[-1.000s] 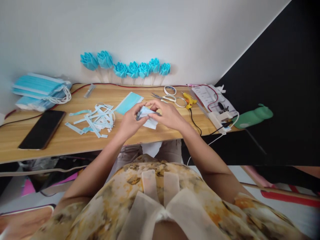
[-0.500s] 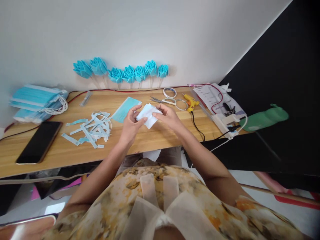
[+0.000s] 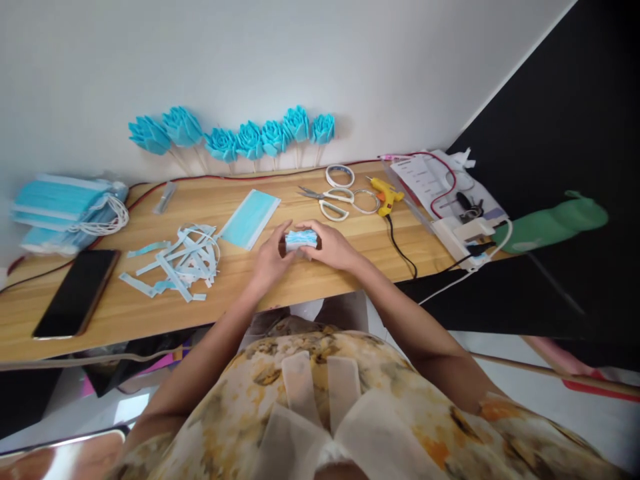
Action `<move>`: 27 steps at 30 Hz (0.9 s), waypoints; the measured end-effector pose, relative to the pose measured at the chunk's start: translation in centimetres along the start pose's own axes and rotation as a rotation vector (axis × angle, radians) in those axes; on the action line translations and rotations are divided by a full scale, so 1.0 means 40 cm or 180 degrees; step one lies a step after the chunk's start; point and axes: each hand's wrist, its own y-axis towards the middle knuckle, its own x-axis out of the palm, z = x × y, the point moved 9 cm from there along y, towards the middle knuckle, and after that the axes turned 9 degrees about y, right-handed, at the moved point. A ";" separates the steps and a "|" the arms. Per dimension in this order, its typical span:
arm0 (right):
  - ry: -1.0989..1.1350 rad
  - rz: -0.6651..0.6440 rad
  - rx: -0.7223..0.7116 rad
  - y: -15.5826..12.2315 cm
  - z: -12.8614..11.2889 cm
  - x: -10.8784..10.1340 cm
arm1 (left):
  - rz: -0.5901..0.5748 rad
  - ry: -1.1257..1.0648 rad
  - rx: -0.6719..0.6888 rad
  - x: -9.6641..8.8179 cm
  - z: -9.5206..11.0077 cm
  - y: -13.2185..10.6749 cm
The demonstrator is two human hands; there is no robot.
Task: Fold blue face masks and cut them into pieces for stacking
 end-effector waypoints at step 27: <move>0.0314 -0.0011 0.0003 0.004 0.018 -0.003 | 0.0221 0.0026 0.0121 -0.019 0.021 -0.021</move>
